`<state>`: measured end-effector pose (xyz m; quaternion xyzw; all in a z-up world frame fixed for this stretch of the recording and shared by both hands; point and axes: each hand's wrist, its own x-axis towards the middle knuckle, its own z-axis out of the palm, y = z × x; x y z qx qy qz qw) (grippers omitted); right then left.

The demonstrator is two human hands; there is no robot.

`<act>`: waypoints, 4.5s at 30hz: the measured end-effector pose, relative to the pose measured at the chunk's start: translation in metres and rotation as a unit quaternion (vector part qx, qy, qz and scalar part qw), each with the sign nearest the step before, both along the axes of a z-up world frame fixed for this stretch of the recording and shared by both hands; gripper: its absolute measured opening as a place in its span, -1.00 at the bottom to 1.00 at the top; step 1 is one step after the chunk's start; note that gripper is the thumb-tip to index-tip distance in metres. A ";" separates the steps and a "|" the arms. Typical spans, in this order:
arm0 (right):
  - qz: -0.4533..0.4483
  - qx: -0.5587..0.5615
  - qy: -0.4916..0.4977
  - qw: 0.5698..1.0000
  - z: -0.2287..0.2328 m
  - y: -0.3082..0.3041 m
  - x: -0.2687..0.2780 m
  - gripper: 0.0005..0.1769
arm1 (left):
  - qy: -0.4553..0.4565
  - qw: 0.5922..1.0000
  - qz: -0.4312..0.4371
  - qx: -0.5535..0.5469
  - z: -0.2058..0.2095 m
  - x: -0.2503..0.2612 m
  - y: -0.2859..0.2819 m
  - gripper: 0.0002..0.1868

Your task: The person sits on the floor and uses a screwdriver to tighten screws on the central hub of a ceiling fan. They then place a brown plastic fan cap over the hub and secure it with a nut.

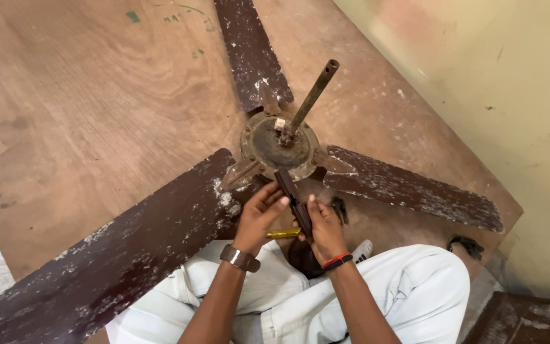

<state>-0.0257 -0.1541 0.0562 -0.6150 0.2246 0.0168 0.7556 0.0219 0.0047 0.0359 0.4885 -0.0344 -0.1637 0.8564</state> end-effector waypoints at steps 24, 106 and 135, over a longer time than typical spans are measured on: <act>-0.026 -0.081 -0.061 0.995 -0.019 0.002 -0.017 -0.60 | -0.021 0.998 -0.039 0.048 -0.007 -0.011 -0.010 -0.57; -0.080 0.263 -0.055 0.960 -0.055 -0.025 0.022 -0.78 | -0.025 0.997 -0.006 0.075 0.025 -0.001 0.019 -0.56; -0.166 0.003 -0.224 0.960 0.190 -0.125 0.168 -0.71 | 0.225 0.945 0.236 0.035 0.000 0.027 0.016 -0.54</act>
